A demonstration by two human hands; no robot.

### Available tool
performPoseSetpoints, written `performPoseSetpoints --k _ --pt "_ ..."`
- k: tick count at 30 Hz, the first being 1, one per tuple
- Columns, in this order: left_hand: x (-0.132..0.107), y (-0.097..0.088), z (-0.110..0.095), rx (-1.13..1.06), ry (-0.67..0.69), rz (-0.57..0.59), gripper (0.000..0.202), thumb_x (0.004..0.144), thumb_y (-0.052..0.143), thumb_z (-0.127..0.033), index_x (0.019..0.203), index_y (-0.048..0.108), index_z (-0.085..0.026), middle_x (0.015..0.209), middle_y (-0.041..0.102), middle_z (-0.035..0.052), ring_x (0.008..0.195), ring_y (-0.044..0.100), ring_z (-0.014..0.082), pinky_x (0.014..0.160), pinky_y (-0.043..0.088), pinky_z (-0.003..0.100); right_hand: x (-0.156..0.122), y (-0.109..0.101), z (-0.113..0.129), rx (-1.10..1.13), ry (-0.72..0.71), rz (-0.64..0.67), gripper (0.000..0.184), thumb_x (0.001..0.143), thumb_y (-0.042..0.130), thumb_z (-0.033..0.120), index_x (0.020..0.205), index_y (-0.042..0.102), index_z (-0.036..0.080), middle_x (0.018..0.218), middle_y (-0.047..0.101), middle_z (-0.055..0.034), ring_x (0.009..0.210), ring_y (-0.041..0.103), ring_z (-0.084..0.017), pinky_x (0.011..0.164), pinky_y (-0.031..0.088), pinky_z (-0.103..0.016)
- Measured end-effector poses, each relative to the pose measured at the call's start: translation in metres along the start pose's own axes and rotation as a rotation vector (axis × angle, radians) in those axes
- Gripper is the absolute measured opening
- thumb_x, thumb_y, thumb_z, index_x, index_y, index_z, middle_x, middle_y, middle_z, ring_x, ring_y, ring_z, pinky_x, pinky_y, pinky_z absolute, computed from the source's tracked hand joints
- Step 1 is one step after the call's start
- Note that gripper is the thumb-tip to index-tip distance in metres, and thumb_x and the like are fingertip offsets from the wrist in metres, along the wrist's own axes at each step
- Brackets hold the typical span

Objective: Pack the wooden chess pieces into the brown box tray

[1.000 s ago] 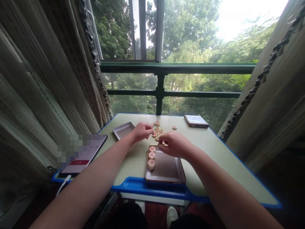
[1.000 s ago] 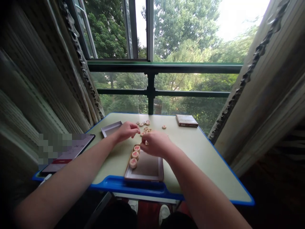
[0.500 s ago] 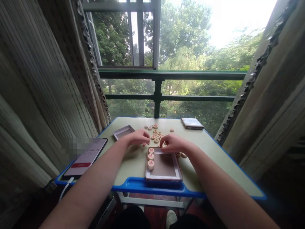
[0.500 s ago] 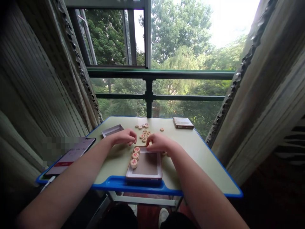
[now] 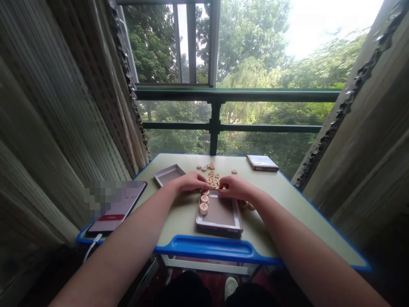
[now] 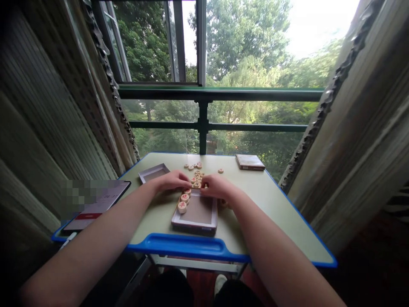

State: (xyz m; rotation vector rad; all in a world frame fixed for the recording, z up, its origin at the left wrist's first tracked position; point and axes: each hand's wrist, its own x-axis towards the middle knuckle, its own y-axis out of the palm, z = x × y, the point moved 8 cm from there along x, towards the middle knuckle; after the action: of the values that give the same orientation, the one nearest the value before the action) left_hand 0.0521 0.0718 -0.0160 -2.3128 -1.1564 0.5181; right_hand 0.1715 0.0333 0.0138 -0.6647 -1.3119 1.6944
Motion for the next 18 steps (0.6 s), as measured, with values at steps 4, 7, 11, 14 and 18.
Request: performPoseSetpoints --k 4,7,11,14,18 --pt "0.000 0.001 0.002 -0.004 0.000 0.034 0.041 0.060 0.066 -0.050 0.072 0.069 -0.012 0.044 0.040 -0.0038 0.041 0.027 0.0057 0.040 0.016 0.023 0.000 -0.003 0.000 0.029 -0.007 -0.022 0.018 0.069 0.057 0.026 0.079 0.068 0.016 0.064 0.059 0.0005 0.055 0.045 -0.009 0.051 0.031 -0.020" --pt "0.001 0.000 0.006 -0.018 -0.019 0.019 0.040 0.059 0.068 -0.050 0.074 0.069 -0.012 0.046 0.042 -0.0036 0.042 0.029 0.0060 0.040 0.017 0.023 0.000 -0.006 -0.005 0.044 -0.002 -0.046 0.021 0.071 0.055 0.029 0.080 0.068 0.016 0.066 0.060 -0.0005 0.057 0.048 -0.010 0.053 0.033 -0.020" --pt "0.002 0.001 0.006 -0.058 -0.019 0.026 0.036 0.057 0.070 -0.045 0.072 0.069 -0.012 0.053 0.051 -0.0012 0.047 0.035 0.0067 0.042 0.022 0.022 0.005 -0.019 -0.038 0.005 0.150 -0.273 0.028 0.077 0.044 0.024 0.088 0.068 0.016 0.082 0.065 -0.0047 0.073 0.054 -0.014 0.065 0.038 -0.022" --pt "0.001 0.002 0.005 -0.075 -0.031 0.040 0.033 0.057 0.071 -0.043 0.071 0.070 -0.013 0.057 0.055 0.0004 0.051 0.039 0.0077 0.045 0.025 0.021 0.007 -0.023 -0.067 -0.096 0.288 -0.391 0.032 0.081 0.040 0.024 0.096 0.067 0.016 0.101 0.063 -0.0092 0.093 0.054 -0.018 0.081 0.038 -0.026" --pt "0.000 0.001 0.005 -0.076 -0.035 0.045 0.033 0.058 0.071 -0.043 0.071 0.070 -0.013 0.059 0.056 0.0010 0.051 0.039 0.0075 0.044 0.024 0.021 0.010 -0.016 -0.088 -0.146 0.370 -0.350 0.036 0.085 0.037 0.026 0.105 0.066 0.017 0.119 0.057 -0.0103 0.107 0.049 -0.023 0.091 0.033 -0.029"
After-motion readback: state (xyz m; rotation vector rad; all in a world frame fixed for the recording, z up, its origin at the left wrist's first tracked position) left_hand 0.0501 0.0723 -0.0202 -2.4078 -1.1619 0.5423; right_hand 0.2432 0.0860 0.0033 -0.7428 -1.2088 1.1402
